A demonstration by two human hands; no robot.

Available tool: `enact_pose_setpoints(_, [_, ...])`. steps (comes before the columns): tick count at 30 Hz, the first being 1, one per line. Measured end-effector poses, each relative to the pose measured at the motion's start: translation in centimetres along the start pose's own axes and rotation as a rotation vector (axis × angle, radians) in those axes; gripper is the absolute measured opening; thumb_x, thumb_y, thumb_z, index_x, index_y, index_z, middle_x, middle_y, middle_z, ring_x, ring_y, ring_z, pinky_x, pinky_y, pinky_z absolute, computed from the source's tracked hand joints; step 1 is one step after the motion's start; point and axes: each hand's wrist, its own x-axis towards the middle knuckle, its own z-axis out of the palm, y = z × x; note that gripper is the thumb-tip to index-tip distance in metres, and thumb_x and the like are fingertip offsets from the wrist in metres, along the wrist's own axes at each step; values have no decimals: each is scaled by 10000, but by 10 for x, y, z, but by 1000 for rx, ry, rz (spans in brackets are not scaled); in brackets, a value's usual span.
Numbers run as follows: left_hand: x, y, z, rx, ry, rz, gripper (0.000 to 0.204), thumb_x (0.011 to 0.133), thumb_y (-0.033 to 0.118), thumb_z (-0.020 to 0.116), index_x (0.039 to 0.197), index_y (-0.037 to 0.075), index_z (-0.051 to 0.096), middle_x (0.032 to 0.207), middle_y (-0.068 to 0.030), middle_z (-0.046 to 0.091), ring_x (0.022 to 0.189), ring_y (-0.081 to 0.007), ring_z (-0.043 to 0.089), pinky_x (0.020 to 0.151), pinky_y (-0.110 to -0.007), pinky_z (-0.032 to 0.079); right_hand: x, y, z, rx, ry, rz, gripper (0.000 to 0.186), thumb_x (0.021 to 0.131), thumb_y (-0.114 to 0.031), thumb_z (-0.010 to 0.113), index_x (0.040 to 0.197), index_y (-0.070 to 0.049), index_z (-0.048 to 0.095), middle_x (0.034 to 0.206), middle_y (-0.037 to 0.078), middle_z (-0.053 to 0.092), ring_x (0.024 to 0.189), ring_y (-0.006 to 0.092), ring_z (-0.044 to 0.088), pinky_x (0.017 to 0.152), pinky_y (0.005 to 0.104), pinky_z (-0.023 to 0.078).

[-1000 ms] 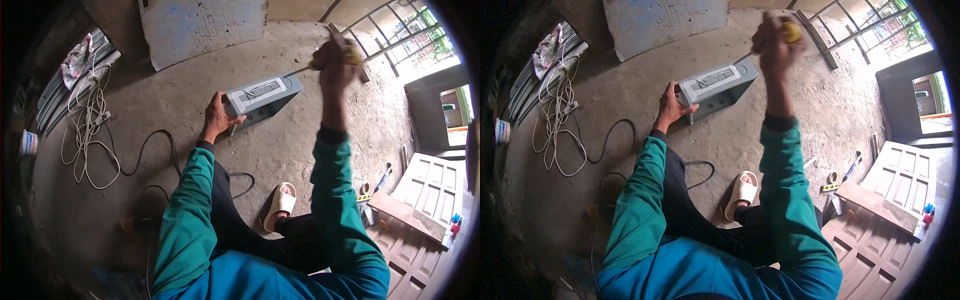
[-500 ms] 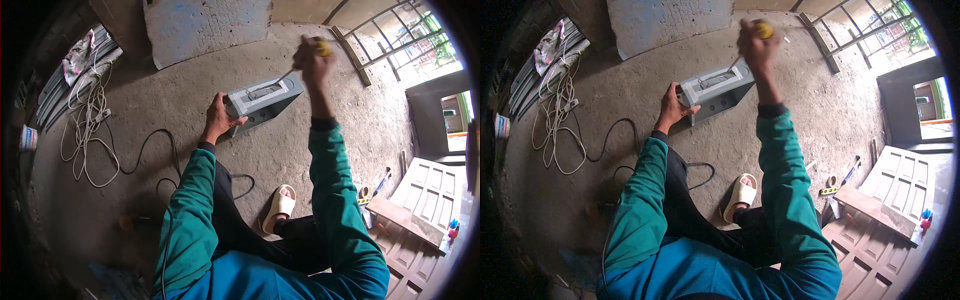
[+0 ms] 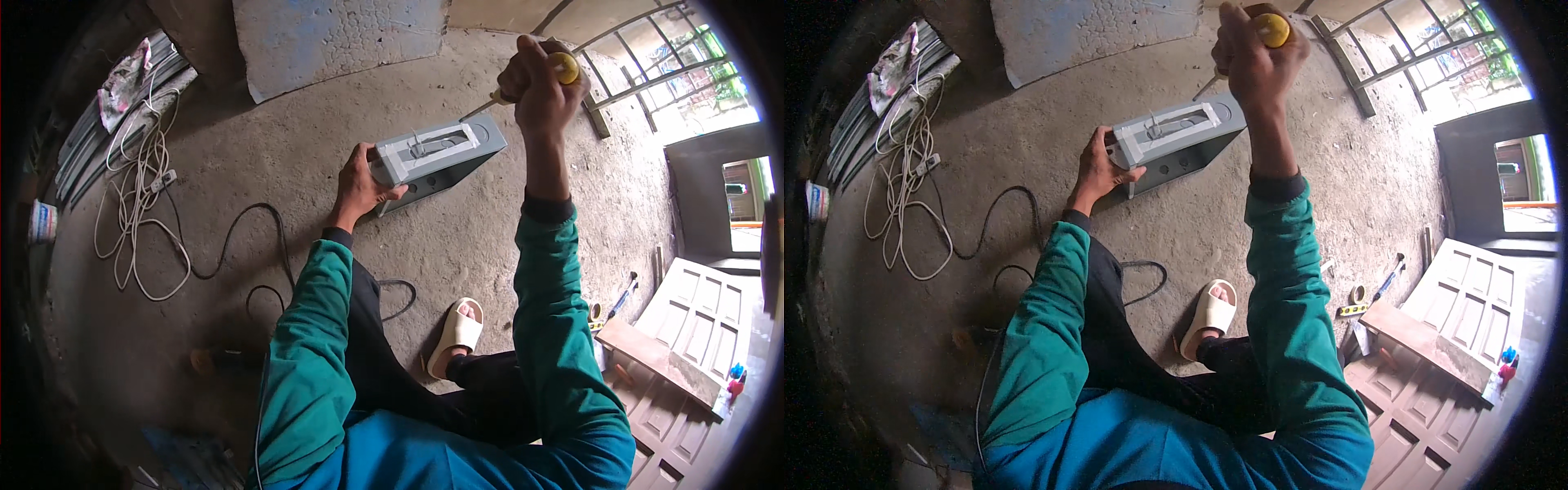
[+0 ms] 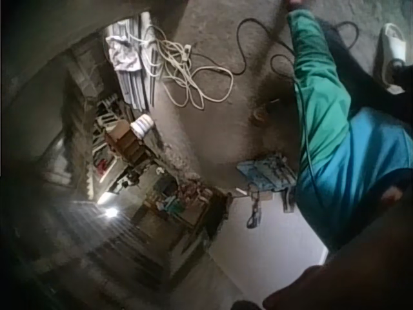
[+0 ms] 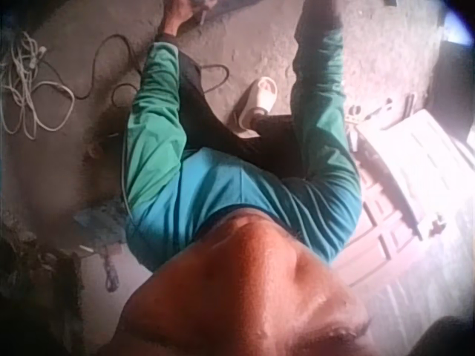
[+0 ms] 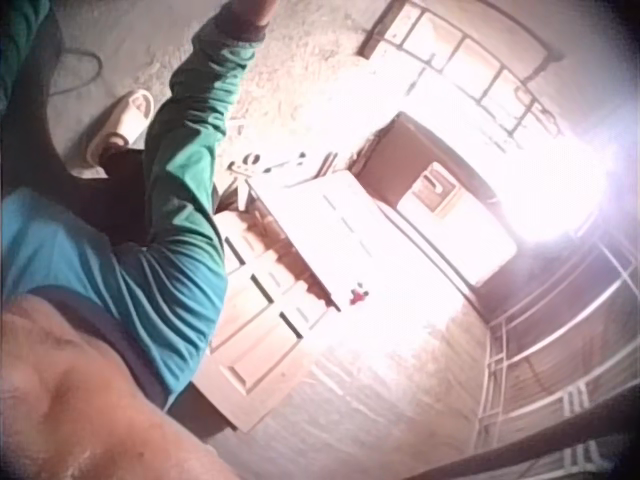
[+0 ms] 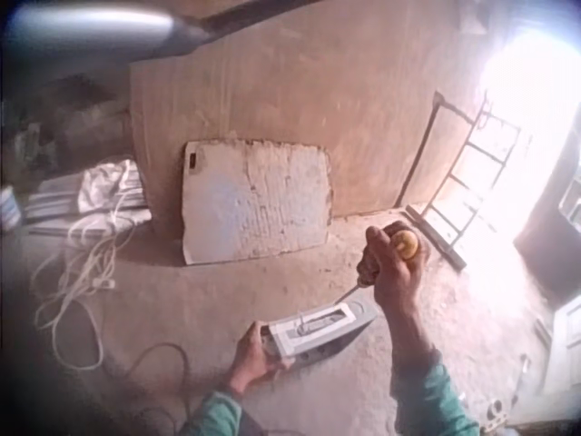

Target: The person uses an angle grinder to cut a hole in a metal box, then uses a screwdriver, hammer, and pliers to remove the cut metal and clear the opening.

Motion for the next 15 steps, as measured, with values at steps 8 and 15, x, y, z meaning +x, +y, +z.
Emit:
enact_pose_setpoints(8, [0,2,1,62,-25,-8,876,479,392,900,1149,53,447,1080,-160,581,1015,-326,592,840,-433,503,3,33,2,-6,65,226,191,838,-128,688,742,-58,538,576,-9,503,446,75,471,406,230,379])
enact_pose_setpoints(15, [1,0,-1,35,-25,-26,871,499,437,892,1137,44,448,1083,-165,580,1017,-327,593,853,-429,495,2,22,8,-57,45,116,189,868,-86,632,727,-57,509,533,-11,426,407,74,379,383,240,295])
